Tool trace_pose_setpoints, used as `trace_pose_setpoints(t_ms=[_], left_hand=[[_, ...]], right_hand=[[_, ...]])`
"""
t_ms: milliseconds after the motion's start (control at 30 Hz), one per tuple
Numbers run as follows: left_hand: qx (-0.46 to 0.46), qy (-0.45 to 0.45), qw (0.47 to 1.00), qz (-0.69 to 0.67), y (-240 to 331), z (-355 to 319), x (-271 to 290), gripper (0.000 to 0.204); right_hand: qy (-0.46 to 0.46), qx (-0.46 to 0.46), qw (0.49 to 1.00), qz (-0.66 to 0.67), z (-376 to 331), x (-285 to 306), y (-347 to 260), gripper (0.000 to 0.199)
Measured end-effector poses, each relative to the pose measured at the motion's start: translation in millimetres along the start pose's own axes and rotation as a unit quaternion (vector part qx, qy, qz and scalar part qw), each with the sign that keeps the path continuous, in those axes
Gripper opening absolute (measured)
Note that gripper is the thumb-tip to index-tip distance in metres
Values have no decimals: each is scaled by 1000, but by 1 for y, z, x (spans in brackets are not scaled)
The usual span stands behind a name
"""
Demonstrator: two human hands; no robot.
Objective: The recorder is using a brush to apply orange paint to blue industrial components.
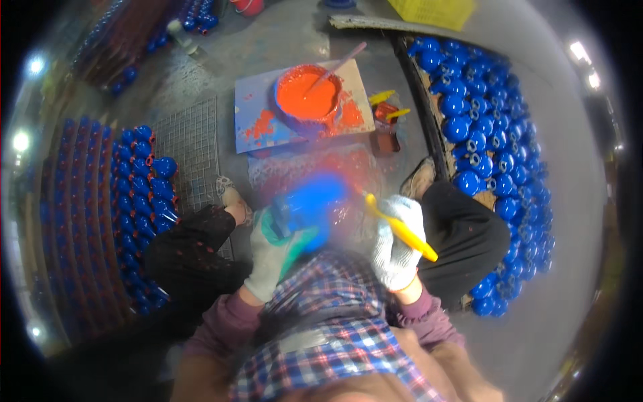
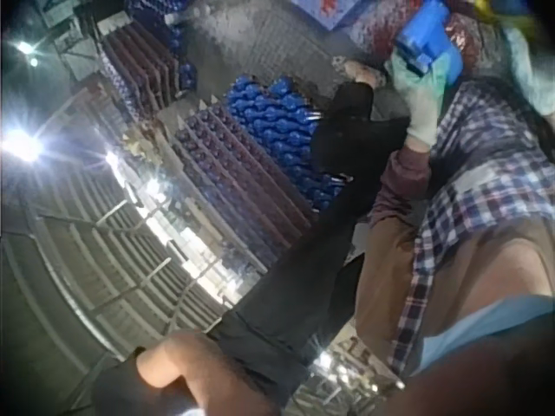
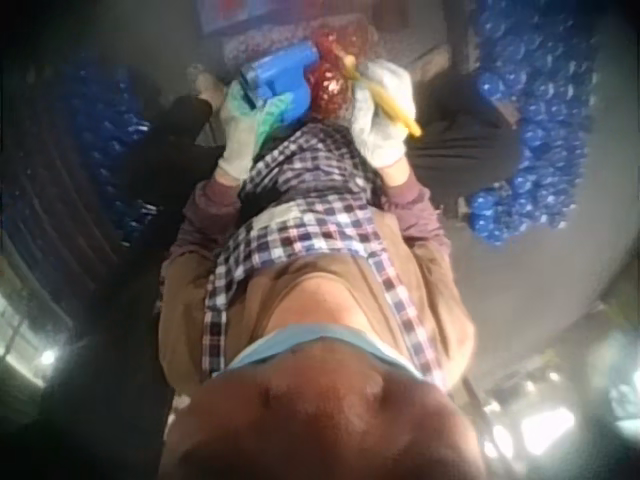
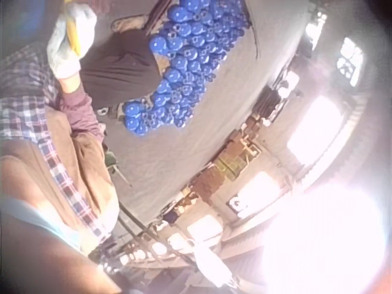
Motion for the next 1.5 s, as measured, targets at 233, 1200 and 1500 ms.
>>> trace_pose_setpoints(t_ms=[233, 1200, 1500], left_hand=[[182, -33, 961, -206, 17, -15, -19, 49], [419, -148, 612, -654, 15, -7, -22, 64], [305, -264, 651, -643, 18, 3, -14, 42]], right_hand=[[-4, 24, 999, -32, -4, -2, -10, 27], [-143, 82, 986, -25, -15, 13, 22, 42], [14, -65, 996, 61, -9, 26, 26, 26]])
Point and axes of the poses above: each hand's wrist, its own z-axis towards the middle knuckle, its own x-axis out of the back of the hand, y = z × x, the point moved 4 cm from there along z, towards the middle knuckle, and after that the axes turned 3 degrees about z, right-handed, at the moved point
